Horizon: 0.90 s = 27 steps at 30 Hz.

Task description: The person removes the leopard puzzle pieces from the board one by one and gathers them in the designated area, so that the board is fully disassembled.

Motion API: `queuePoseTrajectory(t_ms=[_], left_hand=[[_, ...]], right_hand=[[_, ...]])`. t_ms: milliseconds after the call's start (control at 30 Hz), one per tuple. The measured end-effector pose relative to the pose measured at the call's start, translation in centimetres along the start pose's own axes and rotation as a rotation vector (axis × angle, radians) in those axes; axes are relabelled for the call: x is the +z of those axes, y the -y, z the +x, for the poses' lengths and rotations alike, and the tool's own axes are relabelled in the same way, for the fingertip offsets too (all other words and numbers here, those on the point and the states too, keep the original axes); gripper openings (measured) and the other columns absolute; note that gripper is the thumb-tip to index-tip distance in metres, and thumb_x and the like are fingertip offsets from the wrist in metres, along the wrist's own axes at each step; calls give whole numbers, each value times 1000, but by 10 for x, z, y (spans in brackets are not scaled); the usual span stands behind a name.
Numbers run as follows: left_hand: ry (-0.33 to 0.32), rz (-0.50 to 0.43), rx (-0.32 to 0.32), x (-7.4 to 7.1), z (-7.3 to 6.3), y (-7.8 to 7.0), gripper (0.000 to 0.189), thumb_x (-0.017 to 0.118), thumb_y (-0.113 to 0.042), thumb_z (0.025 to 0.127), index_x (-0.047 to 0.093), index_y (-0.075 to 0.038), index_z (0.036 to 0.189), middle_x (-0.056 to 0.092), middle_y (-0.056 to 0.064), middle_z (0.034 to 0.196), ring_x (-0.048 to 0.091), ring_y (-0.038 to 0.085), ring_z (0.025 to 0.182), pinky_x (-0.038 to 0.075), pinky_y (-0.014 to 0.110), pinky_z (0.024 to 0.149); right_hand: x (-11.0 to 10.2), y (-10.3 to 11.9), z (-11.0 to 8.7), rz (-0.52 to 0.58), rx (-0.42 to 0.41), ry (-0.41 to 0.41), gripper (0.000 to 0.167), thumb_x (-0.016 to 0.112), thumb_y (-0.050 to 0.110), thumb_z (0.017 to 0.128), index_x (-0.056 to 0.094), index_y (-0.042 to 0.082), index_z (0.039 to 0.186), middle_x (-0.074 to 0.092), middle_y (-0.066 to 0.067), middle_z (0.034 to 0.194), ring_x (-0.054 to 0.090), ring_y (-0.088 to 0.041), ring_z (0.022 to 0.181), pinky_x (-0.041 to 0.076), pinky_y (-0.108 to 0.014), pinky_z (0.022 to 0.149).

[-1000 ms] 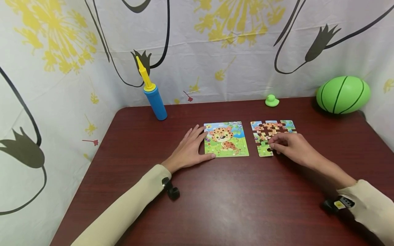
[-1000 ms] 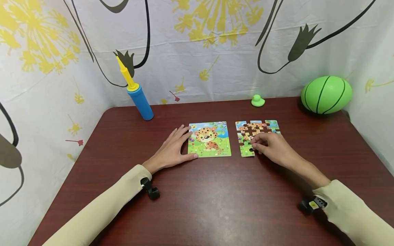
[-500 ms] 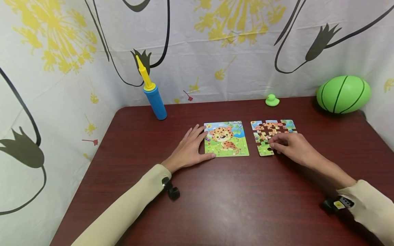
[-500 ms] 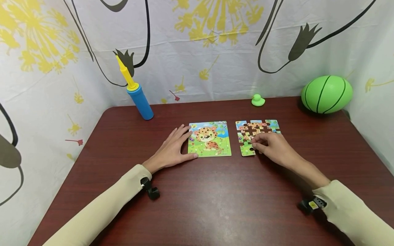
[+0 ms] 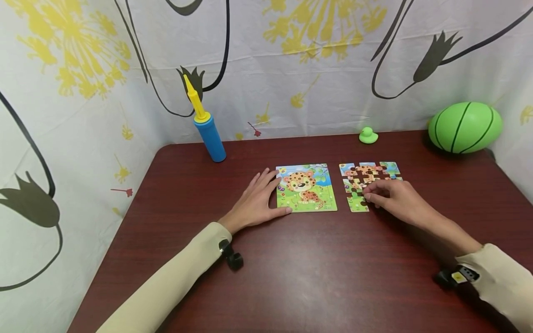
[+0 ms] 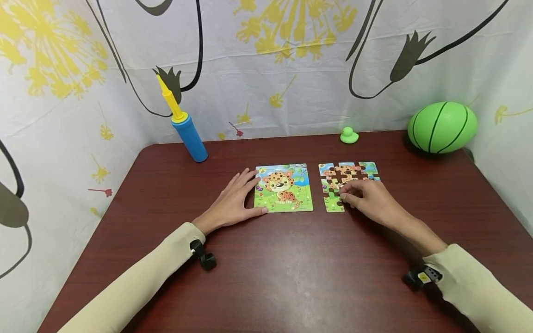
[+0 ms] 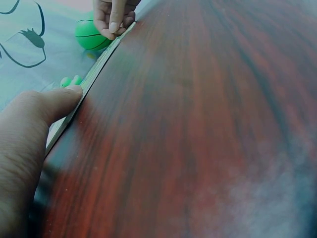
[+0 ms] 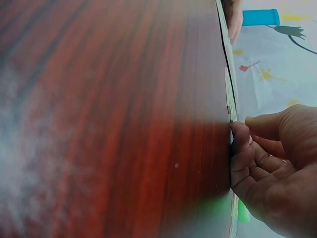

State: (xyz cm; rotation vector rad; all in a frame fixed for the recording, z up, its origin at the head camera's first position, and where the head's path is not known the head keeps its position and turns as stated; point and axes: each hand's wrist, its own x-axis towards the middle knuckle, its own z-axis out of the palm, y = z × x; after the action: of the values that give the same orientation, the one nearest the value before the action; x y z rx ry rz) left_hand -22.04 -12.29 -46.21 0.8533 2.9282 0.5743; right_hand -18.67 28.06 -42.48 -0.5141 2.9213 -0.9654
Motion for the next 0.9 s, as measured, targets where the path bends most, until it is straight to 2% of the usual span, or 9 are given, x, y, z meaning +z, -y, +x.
queuePoseTrajectory(t_ms=[133, 367, 667, 900], left_hand=[[2, 2, -1, 0, 0, 0, 104, 69, -74, 95, 39, -11, 172, 27, 9, 181, 12, 30, 171, 5, 48, 138], [-2, 1, 3, 0, 0, 0, 104, 69, -73, 95, 40, -11, 172, 27, 9, 181, 13, 30, 171, 6, 49, 138], [-4, 1, 3, 0, 0, 1, 104, 69, -73, 95, 40, -11, 172, 28, 10, 181, 14, 31, 171, 6, 49, 138], [-1, -2, 4, 1, 0, 1, 104, 69, -74, 95, 39, -11, 172, 27, 9, 181, 13, 30, 171, 5, 49, 138]], right_hand=[[0, 0, -1, 4, 2, 3, 7, 75, 9, 105, 81, 9, 106, 75, 0, 92, 63, -9, 72, 50, -27, 68], [0, 2, -1, 14, -13, -13, 6, 75, 10, 105, 81, 10, 104, 68, 3, 79, 62, -9, 69, 48, -27, 66], [-1, 8, 0, 16, -50, -42, 7, 76, 17, 106, 81, 14, 104, 68, 5, 78, 60, -9, 69, 45, -27, 64], [-3, 19, 6, 24, -72, -27, 6, 77, 16, 106, 83, 15, 107, 69, 4, 80, 59, -10, 72, 44, -27, 66]])
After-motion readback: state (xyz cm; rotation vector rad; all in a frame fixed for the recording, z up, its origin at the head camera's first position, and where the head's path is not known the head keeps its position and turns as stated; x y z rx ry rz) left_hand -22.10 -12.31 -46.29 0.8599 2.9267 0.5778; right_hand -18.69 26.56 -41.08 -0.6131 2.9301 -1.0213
